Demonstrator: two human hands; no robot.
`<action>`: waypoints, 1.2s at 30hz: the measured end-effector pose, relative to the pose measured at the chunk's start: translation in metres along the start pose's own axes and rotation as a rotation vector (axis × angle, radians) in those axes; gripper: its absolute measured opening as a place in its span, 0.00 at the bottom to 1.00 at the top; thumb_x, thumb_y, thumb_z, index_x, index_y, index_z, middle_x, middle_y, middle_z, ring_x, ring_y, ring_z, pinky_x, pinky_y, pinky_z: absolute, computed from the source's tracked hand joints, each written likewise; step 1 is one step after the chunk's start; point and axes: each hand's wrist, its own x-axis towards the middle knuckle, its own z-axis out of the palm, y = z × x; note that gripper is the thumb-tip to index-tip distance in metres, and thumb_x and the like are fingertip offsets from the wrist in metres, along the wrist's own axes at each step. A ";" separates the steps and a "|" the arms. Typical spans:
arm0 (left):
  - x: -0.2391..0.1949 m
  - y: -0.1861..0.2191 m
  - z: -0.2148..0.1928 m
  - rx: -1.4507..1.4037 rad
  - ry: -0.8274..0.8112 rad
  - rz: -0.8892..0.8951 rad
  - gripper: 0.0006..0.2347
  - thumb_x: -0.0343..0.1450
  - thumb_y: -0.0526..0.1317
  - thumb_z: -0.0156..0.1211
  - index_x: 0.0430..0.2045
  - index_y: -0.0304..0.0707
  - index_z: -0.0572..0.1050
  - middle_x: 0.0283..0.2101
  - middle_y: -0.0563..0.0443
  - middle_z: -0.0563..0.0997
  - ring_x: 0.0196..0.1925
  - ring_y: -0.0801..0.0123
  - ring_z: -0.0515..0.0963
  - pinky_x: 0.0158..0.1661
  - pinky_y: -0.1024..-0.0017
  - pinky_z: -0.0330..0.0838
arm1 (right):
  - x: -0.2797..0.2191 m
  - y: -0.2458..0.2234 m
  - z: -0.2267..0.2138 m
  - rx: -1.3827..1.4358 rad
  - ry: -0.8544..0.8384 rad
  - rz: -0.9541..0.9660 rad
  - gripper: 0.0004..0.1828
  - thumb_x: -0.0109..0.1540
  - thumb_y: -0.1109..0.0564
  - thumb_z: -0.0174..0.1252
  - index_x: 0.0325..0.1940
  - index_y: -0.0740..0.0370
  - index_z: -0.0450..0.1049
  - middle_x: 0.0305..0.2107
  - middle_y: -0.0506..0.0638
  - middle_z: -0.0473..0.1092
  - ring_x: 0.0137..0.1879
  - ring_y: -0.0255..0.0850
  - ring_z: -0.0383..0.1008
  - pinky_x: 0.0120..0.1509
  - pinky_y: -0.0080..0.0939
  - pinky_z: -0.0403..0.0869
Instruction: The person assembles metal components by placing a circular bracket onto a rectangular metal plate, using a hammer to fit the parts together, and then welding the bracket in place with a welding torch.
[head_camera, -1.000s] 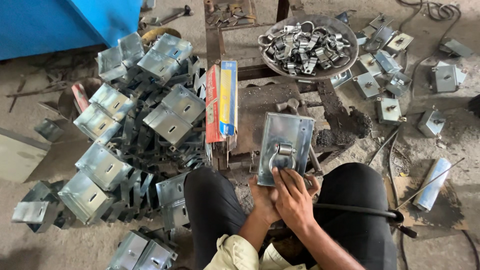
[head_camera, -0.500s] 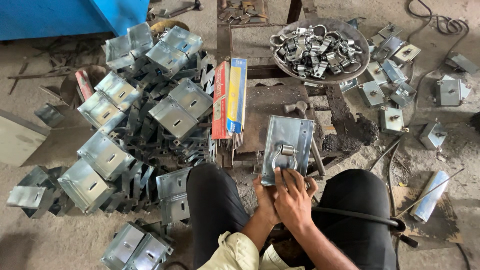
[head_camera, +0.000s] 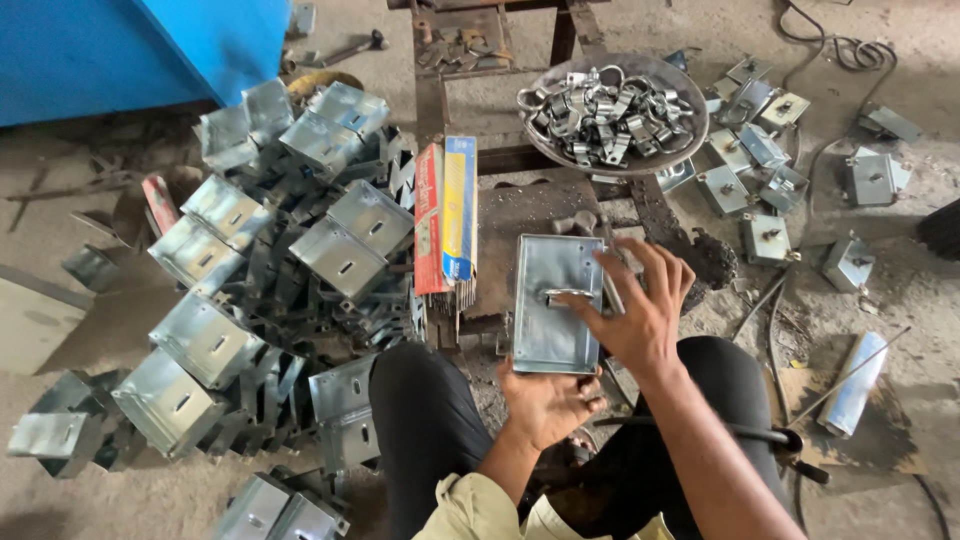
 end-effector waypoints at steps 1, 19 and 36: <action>0.002 0.004 0.002 0.025 0.022 0.010 0.39 0.63 0.72 0.54 0.58 0.37 0.70 0.46 0.41 0.77 0.40 0.64 0.76 0.43 0.63 0.70 | 0.000 0.008 0.009 -0.010 -0.011 0.035 0.45 0.52 0.28 0.71 0.63 0.60 0.75 0.59 0.59 0.68 0.65 0.56 0.64 0.69 0.59 0.59; 0.000 0.002 -0.011 0.047 0.214 -0.085 0.37 0.62 0.69 0.55 0.56 0.36 0.70 0.43 0.44 0.76 0.38 0.64 0.74 0.41 0.63 0.71 | 0.013 0.074 0.013 0.351 -0.266 0.298 0.18 0.55 0.48 0.75 0.38 0.62 0.79 0.38 0.54 0.77 0.45 0.42 0.77 0.50 0.46 0.75; 0.109 0.201 -0.017 2.731 0.391 -0.226 0.58 0.49 0.52 0.82 0.73 0.39 0.48 0.69 0.39 0.65 0.72 0.40 0.62 0.68 0.50 0.61 | -0.315 0.214 -0.103 0.569 0.007 1.853 0.17 0.69 0.47 0.54 0.49 0.64 0.75 0.39 0.54 0.75 0.45 0.41 0.76 0.51 0.39 0.76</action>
